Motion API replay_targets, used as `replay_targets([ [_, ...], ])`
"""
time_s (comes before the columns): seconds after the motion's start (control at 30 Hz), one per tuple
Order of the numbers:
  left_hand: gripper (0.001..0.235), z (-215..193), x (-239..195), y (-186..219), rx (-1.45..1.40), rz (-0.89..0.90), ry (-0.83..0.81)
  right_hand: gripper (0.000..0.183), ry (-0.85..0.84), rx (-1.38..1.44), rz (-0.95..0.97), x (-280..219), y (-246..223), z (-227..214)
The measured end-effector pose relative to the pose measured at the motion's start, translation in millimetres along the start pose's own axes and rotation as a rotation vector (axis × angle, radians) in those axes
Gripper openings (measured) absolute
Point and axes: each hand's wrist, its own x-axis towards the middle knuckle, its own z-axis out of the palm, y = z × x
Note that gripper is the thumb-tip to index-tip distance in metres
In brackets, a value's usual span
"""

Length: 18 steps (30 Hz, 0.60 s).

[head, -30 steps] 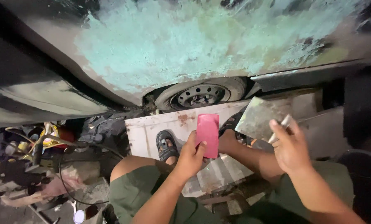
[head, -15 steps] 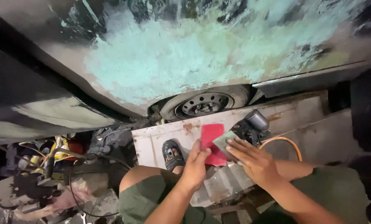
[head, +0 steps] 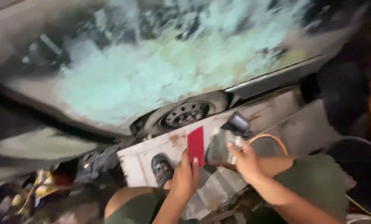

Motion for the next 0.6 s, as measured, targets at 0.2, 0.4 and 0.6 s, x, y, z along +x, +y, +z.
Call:
replay_targets([
  [0.2,0.061,31,19,-29,0.689,0.674,0.042,0.049,-0.161,-0.043,0.204,-17,-73,6],
  [0.4,0.059,40,35,-57,0.99,0.613,0.128,0.089,-0.06,0.366,0.365,8,-85,-12],
  [0.6,0.041,18,38,-43,0.523,0.171,0.034,0.019,0.142,0.655,0.342,59,-87,-41],
])
